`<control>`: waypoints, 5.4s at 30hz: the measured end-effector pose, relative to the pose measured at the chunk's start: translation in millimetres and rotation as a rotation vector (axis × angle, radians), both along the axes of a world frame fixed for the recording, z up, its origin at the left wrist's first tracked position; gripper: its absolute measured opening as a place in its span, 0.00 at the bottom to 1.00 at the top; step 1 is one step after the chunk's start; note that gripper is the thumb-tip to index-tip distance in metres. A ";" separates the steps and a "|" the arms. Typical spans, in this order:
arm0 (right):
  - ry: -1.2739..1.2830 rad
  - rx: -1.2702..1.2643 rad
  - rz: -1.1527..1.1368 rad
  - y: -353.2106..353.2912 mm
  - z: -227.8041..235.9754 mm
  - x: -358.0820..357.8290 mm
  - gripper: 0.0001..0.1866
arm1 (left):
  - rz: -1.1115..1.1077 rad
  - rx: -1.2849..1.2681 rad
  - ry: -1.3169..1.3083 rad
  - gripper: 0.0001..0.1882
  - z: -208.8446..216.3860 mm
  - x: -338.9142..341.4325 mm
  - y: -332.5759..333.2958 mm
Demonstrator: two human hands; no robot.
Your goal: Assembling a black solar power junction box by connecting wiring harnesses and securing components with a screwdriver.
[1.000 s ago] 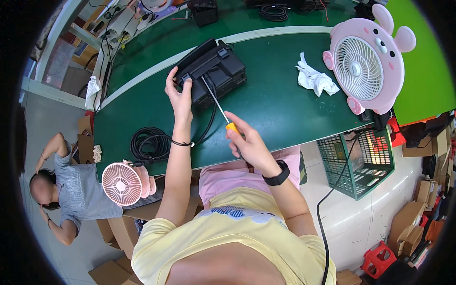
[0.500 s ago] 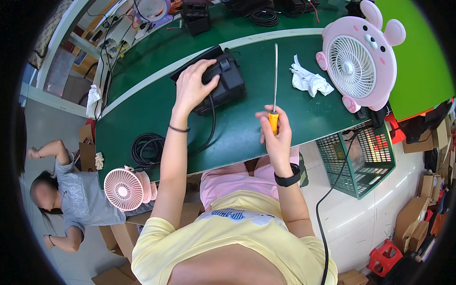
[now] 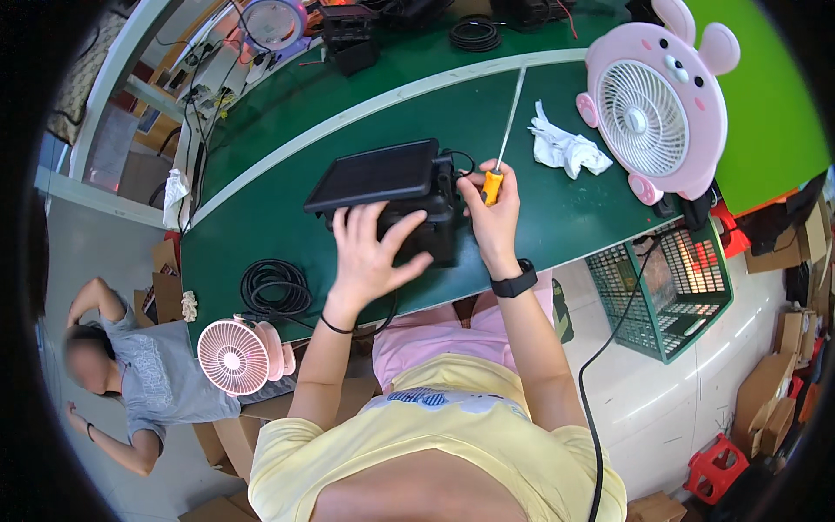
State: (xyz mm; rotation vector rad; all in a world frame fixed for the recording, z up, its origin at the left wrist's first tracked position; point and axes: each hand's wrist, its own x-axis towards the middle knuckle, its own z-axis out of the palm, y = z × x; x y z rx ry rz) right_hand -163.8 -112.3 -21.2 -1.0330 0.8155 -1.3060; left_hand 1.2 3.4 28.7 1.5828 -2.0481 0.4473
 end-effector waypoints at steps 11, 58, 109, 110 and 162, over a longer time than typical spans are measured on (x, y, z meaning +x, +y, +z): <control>-0.083 0.025 0.056 7.0 5.8 25.6 0.17 | 0.056 -0.100 -0.109 0.36 -36.0 -25.1 -7.3; 0.495 -0.171 -0.123 46.0 -29.9 -40.6 0.19 | 0.405 -0.341 0.900 0.08 17.0 126.6 -190.3; -0.101 0.073 0.081 47.2 -4.4 -4.3 0.26 | -0.132 0.526 0.154 0.31 65.4 20.9 -20.1; -0.101 0.043 0.065 48.1 -7.4 -4.7 0.27 | -0.119 0.514 0.155 0.32 62.8 20.0 -16.4; 0.013 0.014 0.033 23.7 0.5 -37.8 0.23 | -0.248 0.099 0.117 0.13 -5.3 18.0 43.6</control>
